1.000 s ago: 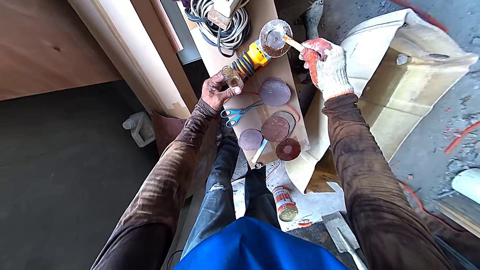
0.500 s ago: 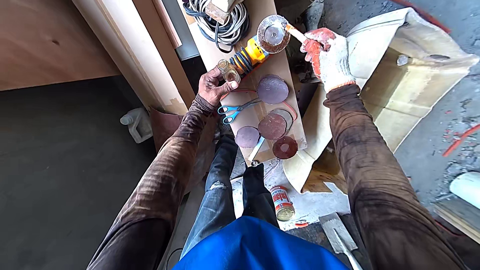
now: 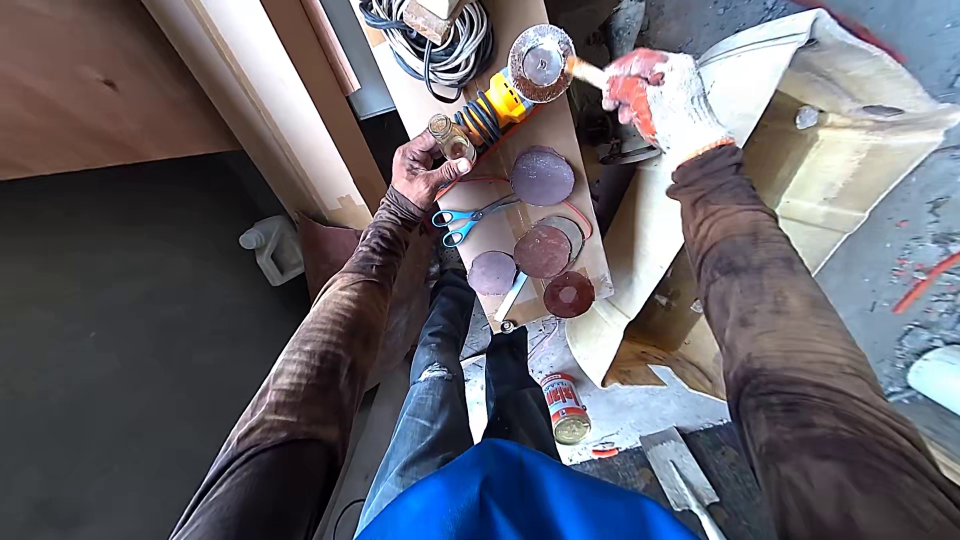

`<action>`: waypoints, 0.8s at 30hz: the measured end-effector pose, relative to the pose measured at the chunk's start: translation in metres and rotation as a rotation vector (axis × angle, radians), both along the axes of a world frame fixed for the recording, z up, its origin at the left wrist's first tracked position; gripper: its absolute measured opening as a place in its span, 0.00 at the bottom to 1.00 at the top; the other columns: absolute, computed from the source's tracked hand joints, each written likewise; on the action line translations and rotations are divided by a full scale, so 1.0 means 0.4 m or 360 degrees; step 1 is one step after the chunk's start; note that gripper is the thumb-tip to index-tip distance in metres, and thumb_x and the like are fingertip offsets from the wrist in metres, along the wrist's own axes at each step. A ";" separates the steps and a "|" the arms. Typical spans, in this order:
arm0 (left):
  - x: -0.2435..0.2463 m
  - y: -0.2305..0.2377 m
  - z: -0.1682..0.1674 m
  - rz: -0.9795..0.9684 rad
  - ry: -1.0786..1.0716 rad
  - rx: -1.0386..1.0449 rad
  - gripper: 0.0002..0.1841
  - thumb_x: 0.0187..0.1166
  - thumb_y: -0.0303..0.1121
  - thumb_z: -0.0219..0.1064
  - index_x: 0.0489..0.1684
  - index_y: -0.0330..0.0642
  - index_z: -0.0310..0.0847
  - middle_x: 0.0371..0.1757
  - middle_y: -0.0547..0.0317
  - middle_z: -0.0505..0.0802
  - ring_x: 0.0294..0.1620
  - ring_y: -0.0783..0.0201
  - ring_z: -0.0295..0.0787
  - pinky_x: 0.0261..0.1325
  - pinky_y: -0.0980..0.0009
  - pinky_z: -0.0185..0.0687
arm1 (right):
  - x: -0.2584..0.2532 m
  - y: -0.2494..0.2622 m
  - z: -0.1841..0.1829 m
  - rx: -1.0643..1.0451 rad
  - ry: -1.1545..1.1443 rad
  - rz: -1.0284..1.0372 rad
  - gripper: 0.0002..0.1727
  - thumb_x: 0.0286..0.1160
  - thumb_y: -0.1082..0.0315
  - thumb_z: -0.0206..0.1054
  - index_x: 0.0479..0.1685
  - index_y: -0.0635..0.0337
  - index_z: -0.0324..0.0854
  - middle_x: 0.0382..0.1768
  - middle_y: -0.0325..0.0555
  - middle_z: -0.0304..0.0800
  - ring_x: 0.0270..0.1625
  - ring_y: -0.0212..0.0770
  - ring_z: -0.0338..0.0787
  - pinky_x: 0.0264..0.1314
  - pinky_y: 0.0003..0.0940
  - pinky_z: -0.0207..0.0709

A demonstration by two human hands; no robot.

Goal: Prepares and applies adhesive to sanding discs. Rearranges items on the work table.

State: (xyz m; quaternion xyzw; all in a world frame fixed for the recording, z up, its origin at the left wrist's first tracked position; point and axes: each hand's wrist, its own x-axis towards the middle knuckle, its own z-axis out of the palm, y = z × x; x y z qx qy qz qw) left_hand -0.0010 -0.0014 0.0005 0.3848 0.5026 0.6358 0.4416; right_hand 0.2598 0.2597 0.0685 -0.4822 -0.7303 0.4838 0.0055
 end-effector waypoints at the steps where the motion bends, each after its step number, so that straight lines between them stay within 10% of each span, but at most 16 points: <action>1: -0.002 0.002 0.001 0.0002 0.0002 0.0006 0.22 0.71 0.34 0.80 0.59 0.29 0.84 0.60 0.46 0.94 0.63 0.54 0.91 0.71 0.56 0.86 | 0.010 0.000 0.011 -0.0014 -0.0022 0.0089 0.14 0.80 0.62 0.65 0.57 0.55 0.88 0.40 0.42 0.92 0.31 0.34 0.86 0.37 0.36 0.84; 20: 0.005 0.004 -0.001 0.0031 -0.0033 -0.0003 0.22 0.70 0.32 0.80 0.58 0.29 0.84 0.60 0.46 0.93 0.64 0.53 0.91 0.72 0.55 0.85 | -0.086 0.113 0.079 -0.0164 -0.0466 0.0396 0.08 0.76 0.61 0.70 0.43 0.55 0.88 0.28 0.40 0.87 0.22 0.32 0.78 0.25 0.34 0.74; 24: 0.005 0.002 0.001 0.0001 -0.0027 0.0010 0.23 0.71 0.33 0.80 0.61 0.29 0.84 0.60 0.48 0.93 0.64 0.56 0.91 0.73 0.57 0.85 | -0.047 0.110 0.133 -0.0039 -0.0321 0.0465 0.13 0.78 0.54 0.69 0.52 0.48 0.90 0.36 0.37 0.93 0.30 0.32 0.88 0.36 0.36 0.85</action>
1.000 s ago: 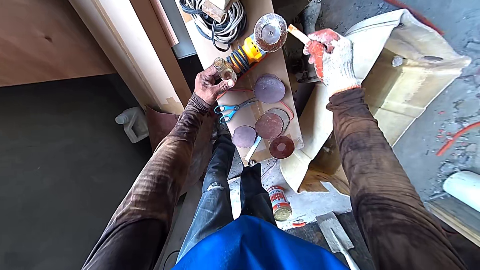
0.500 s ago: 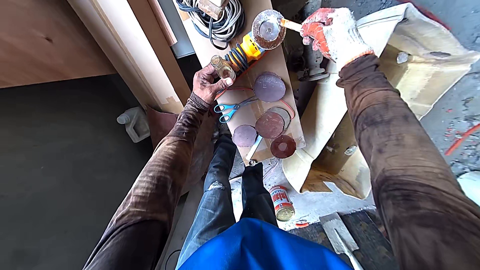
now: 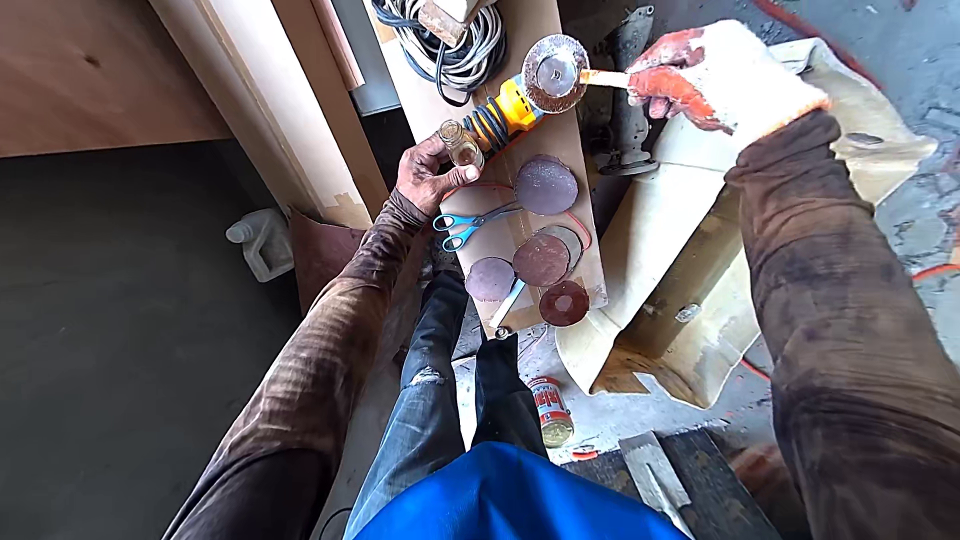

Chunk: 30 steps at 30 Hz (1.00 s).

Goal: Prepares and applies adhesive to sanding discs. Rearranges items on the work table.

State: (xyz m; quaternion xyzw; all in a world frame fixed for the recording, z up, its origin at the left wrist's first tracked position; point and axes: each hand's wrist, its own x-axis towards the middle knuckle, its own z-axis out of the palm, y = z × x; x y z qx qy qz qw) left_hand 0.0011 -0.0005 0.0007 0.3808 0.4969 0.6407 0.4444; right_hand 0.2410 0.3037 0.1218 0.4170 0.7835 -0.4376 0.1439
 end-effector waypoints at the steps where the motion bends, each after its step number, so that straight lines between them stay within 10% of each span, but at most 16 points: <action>1: -0.001 0.002 0.001 0.0008 -0.0002 0.0002 0.23 0.71 0.33 0.80 0.61 0.29 0.83 0.60 0.49 0.94 0.64 0.57 0.91 0.73 0.57 0.85 | 0.008 -0.002 0.004 0.0036 0.0116 -0.0026 0.14 0.79 0.53 0.69 0.56 0.48 0.90 0.40 0.37 0.94 0.34 0.31 0.90 0.41 0.35 0.87; 11: -0.009 -0.001 -0.006 -0.0019 -0.0013 0.0031 0.24 0.71 0.35 0.81 0.61 0.30 0.84 0.60 0.47 0.94 0.65 0.54 0.91 0.73 0.56 0.85 | 0.025 -0.071 -0.136 0.0426 0.0536 -0.0313 0.16 0.82 0.55 0.68 0.60 0.51 0.91 0.63 0.43 0.91 0.67 0.33 0.87 0.74 0.32 0.80; 30: -0.014 0.000 0.009 -0.0033 -0.0087 -0.0040 0.23 0.70 0.34 0.81 0.61 0.31 0.84 0.60 0.51 0.94 0.64 0.59 0.90 0.74 0.59 0.84 | 0.032 -0.075 -0.092 0.0481 0.0246 0.0005 0.16 0.80 0.57 0.69 0.60 0.54 0.90 0.62 0.48 0.90 0.67 0.40 0.87 0.76 0.40 0.78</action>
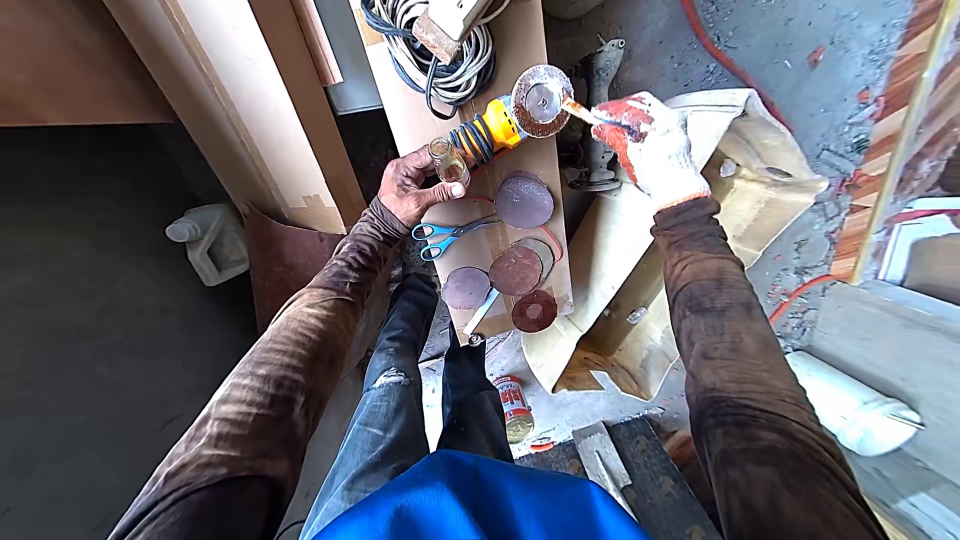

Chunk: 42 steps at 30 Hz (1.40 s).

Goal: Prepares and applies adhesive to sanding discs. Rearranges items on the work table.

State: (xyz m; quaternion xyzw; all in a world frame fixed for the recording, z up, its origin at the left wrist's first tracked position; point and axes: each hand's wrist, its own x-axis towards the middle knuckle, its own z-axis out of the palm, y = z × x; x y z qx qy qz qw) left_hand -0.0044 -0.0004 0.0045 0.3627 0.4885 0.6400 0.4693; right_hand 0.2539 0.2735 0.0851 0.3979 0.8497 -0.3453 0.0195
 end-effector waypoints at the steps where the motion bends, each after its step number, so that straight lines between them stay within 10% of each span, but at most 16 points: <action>1: -0.002 0.000 0.001 0.0003 -0.0001 -0.0006 0.24 0.70 0.34 0.81 0.62 0.31 0.84 0.61 0.52 0.94 0.65 0.60 0.90 0.74 0.60 0.84 | 0.008 -0.004 0.010 0.0006 -0.0025 0.0046 0.16 0.81 0.58 0.69 0.60 0.54 0.90 0.62 0.49 0.91 0.67 0.42 0.88 0.76 0.42 0.78; 17: -0.003 -0.002 -0.008 -0.0014 0.0024 0.0020 0.23 0.71 0.35 0.80 0.61 0.31 0.83 0.61 0.50 0.93 0.64 0.57 0.91 0.73 0.57 0.85 | 0.027 -0.076 -0.004 -0.0070 0.0182 -0.0142 0.15 0.84 0.59 0.65 0.61 0.52 0.90 0.59 0.43 0.92 0.62 0.32 0.90 0.70 0.32 0.82; 26: 0.004 -0.001 0.000 0.0094 0.0090 -0.0093 0.21 0.68 0.36 0.82 0.55 0.34 0.85 0.53 0.57 0.96 0.55 0.64 0.94 0.63 0.63 0.90 | 0.052 -0.100 -0.003 0.0352 -0.0053 0.0068 0.19 0.83 0.53 0.65 0.63 0.51 0.90 0.63 0.53 0.90 0.69 0.55 0.86 0.75 0.56 0.75; 31: 0.005 0.002 0.000 0.0077 0.0148 -0.0035 0.20 0.71 0.33 0.79 0.57 0.32 0.84 0.53 0.57 0.96 0.56 0.64 0.93 0.65 0.62 0.89 | -0.005 -0.120 0.012 0.0262 -0.0078 -0.0270 0.20 0.86 0.54 0.60 0.66 0.50 0.88 0.64 0.50 0.91 0.67 0.42 0.89 0.75 0.41 0.78; 35: 0.005 0.010 -0.005 0.0040 0.0089 0.0019 0.23 0.71 0.31 0.80 0.60 0.26 0.82 0.57 0.49 0.95 0.61 0.57 0.93 0.69 0.58 0.88 | 0.028 -0.301 0.095 -0.0186 0.0099 -0.0616 0.21 0.90 0.57 0.55 0.70 0.60 0.80 0.53 0.47 0.92 0.47 0.37 0.92 0.53 0.37 0.89; 39: 0.038 -0.004 0.028 0.0095 0.0347 -0.0056 0.23 0.70 0.33 0.80 0.59 0.26 0.84 0.57 0.48 0.95 0.62 0.58 0.92 0.72 0.58 0.87 | 0.146 -0.604 0.160 -0.0934 0.0409 -0.1244 0.25 0.86 0.51 0.63 0.81 0.34 0.72 0.48 0.35 0.91 0.33 0.33 0.86 0.31 0.30 0.83; 42: 0.125 -0.052 0.090 0.0118 0.0445 -0.0184 0.24 0.70 0.35 0.80 0.59 0.28 0.85 0.57 0.47 0.95 0.63 0.58 0.92 0.73 0.57 0.85 | 0.195 -0.701 0.165 -0.0925 0.0456 -0.1398 0.32 0.74 0.62 0.73 0.82 0.42 0.73 0.52 0.38 0.91 0.39 0.37 0.89 0.37 0.36 0.86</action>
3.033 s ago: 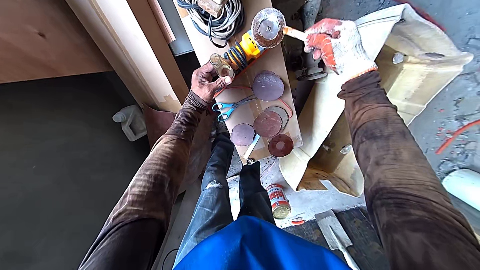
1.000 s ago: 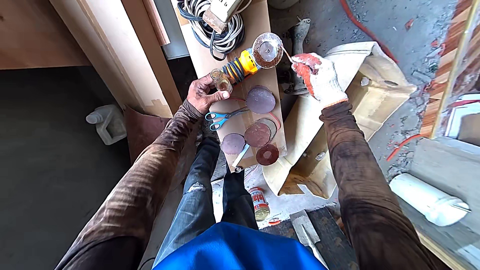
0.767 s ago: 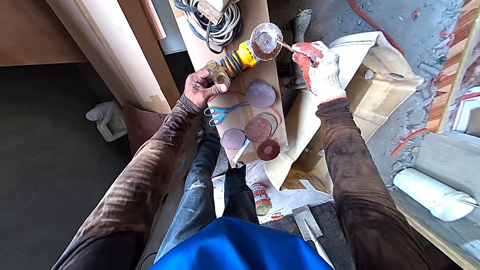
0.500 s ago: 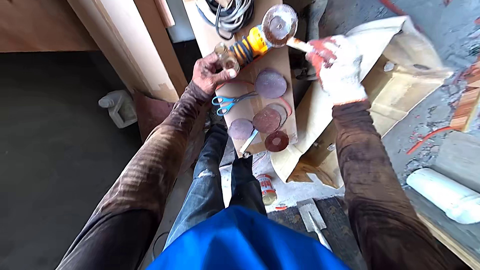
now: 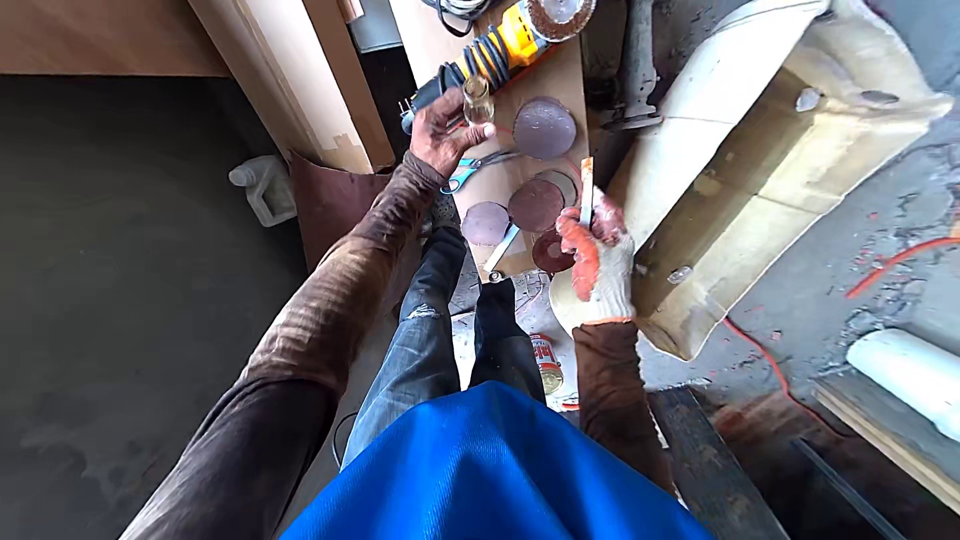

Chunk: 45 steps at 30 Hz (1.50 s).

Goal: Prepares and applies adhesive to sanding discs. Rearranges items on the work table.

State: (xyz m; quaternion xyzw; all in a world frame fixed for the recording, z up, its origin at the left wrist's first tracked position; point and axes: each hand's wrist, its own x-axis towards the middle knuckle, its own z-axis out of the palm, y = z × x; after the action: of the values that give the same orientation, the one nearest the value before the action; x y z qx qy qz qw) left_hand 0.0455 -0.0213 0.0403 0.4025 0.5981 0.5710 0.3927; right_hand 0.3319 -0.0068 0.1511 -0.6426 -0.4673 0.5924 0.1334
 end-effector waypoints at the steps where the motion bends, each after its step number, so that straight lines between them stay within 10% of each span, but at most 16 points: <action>1: 0.033 -0.023 0.015 -0.0012 0.0019 -0.0035 0.24 0.70 0.36 0.80 0.59 0.28 0.85 0.57 0.46 0.95 0.62 0.57 0.92 0.72 0.56 0.86 | 0.009 -0.020 0.012 0.0046 -0.0002 -0.0022 0.31 0.73 0.64 0.74 0.80 0.46 0.75 0.54 0.39 0.92 0.43 0.37 0.91 0.42 0.37 0.89; 11: 0.340 -0.194 0.150 0.0155 -0.0089 -0.0363 0.22 0.67 0.34 0.81 0.57 0.32 0.87 0.54 0.51 0.96 0.58 0.63 0.93 0.69 0.61 0.87 | 0.100 -0.066 0.190 0.0549 -0.0477 0.0519 0.22 0.90 0.55 0.57 0.77 0.49 0.80 0.54 0.44 0.93 0.49 0.38 0.93 0.57 0.46 0.88; 16: 0.396 -0.201 0.251 0.0197 0.0095 -0.0383 0.25 0.66 0.35 0.82 0.62 0.33 0.87 0.58 0.50 0.95 0.61 0.64 0.92 0.72 0.63 0.85 | 0.173 -0.090 0.273 0.0511 -0.0307 0.0260 0.17 0.83 0.57 0.67 0.65 0.49 0.88 0.39 0.37 0.96 0.31 0.32 0.93 0.37 0.36 0.92; 19: 0.407 -0.217 0.294 0.0200 0.0316 -0.0207 0.24 0.67 0.31 0.80 0.62 0.30 0.86 0.59 0.44 0.93 0.57 0.59 0.93 0.65 0.61 0.89 | 0.211 -0.090 0.374 0.0826 -0.0625 0.0664 0.18 0.82 0.55 0.67 0.63 0.50 0.90 0.51 0.43 0.97 0.51 0.42 0.95 0.58 0.50 0.87; 25: 0.472 -0.254 0.335 0.0215 0.0625 -0.0103 0.21 0.66 0.26 0.79 0.60 0.31 0.88 0.64 0.39 0.90 0.60 0.54 0.92 0.66 0.59 0.88 | 0.237 -0.079 0.528 0.0864 -0.1060 0.1301 0.15 0.83 0.54 0.63 0.55 0.49 0.91 0.43 0.50 0.95 0.43 0.56 0.94 0.41 0.64 0.82; 32: 0.570 -0.283 0.374 0.0158 0.0733 -0.0028 0.20 0.68 0.22 0.75 0.61 0.32 0.89 0.66 0.38 0.90 0.67 0.48 0.90 0.72 0.56 0.85 | 0.233 -0.106 0.531 0.0741 -0.1269 0.1549 0.15 0.83 0.53 0.62 0.48 0.51 0.90 0.37 0.51 0.93 0.40 0.57 0.93 0.36 0.62 0.82; 37: 0.624 -0.286 0.385 0.0078 0.0631 -0.0033 0.20 0.67 0.23 0.76 0.61 0.31 0.88 0.65 0.37 0.90 0.64 0.49 0.91 0.69 0.57 0.86 | 0.244 -0.126 0.527 0.0595 -0.1108 0.1323 0.21 0.79 0.56 0.67 0.67 0.54 0.81 0.40 0.56 0.92 0.43 0.60 0.93 0.42 0.65 0.84; 45: 0.659 -0.270 0.406 -0.0152 0.0562 0.0039 0.20 0.63 0.21 0.79 0.57 0.31 0.90 0.63 0.36 0.91 0.66 0.46 0.90 0.72 0.54 0.84 | 0.267 -0.154 0.533 0.0717 -0.1250 0.1334 0.14 0.82 0.59 0.64 0.52 0.58 0.86 0.41 0.58 0.92 0.44 0.61 0.92 0.42 0.64 0.82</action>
State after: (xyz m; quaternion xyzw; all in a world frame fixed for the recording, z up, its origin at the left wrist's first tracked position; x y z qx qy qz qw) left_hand 0.3090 -0.1293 0.2026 0.5291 0.6311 0.4794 0.3033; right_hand 0.4389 -0.0685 0.3644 -0.5305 -0.8079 0.2003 -0.1602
